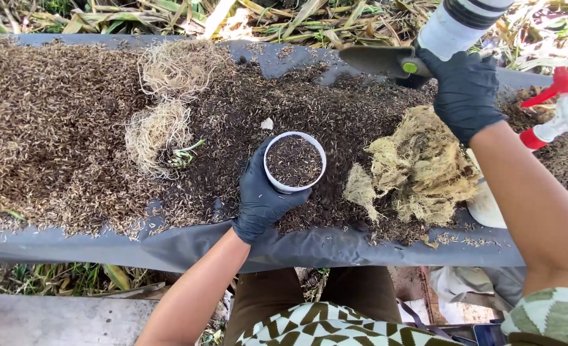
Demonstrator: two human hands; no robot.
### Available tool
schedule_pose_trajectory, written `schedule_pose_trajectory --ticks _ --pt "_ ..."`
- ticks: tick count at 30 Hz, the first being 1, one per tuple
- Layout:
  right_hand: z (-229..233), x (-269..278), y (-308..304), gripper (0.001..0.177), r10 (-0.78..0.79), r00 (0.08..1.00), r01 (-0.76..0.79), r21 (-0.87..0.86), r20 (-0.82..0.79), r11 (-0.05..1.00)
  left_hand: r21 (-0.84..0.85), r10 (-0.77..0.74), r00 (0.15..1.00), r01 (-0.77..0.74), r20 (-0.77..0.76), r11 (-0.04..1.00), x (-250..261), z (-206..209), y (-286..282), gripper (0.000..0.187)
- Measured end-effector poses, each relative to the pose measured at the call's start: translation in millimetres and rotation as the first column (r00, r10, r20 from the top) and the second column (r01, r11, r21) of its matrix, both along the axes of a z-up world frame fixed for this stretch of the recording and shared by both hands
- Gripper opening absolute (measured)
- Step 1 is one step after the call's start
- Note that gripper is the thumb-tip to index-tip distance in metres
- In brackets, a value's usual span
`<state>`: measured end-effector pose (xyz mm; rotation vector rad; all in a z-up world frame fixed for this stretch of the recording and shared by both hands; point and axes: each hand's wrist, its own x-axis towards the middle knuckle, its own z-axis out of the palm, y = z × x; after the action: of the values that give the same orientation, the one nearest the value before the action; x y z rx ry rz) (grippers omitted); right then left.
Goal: The person fills a white plastic cup with soil using a small hand trowel. They then tear a piece of fibrous material, likely sphagnum moss, and place it into the cup. The person continues to add more soil to the cup, pressing it down with the trowel to compact the mixture.
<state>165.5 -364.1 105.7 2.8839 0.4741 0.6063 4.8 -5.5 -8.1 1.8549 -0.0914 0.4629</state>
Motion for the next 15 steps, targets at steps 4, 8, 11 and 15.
schedule_pose_trajectory --ticks 4,8,11,15 --pt "-21.2 31.8 -4.4 0.072 -0.252 0.968 0.245 0.328 -0.024 0.912 -0.058 -0.043 0.999 0.044 0.016 0.997 -1.4 4.4 -0.2 0.104" --pt "-12.6 25.4 -8.3 0.062 -0.08 0.996 0.071 0.235 0.031 0.97 -0.044 -0.016 1.0 0.017 0.01 0.999 0.6 1.2 -1.4 0.102" --pt "-15.4 20.3 -27.9 0.046 -0.035 0.985 0.041 0.035 -0.17 0.999 -0.05 -0.018 0.999 0.016 -0.043 0.999 -0.4 6.3 -1.4 0.102" --pt "0.5 18.0 -0.3 0.068 -0.181 0.891 0.166 -0.072 -0.417 0.983 -0.087 -0.028 1.0 0.027 -0.013 0.996 -0.3 6.6 -1.2 0.101"
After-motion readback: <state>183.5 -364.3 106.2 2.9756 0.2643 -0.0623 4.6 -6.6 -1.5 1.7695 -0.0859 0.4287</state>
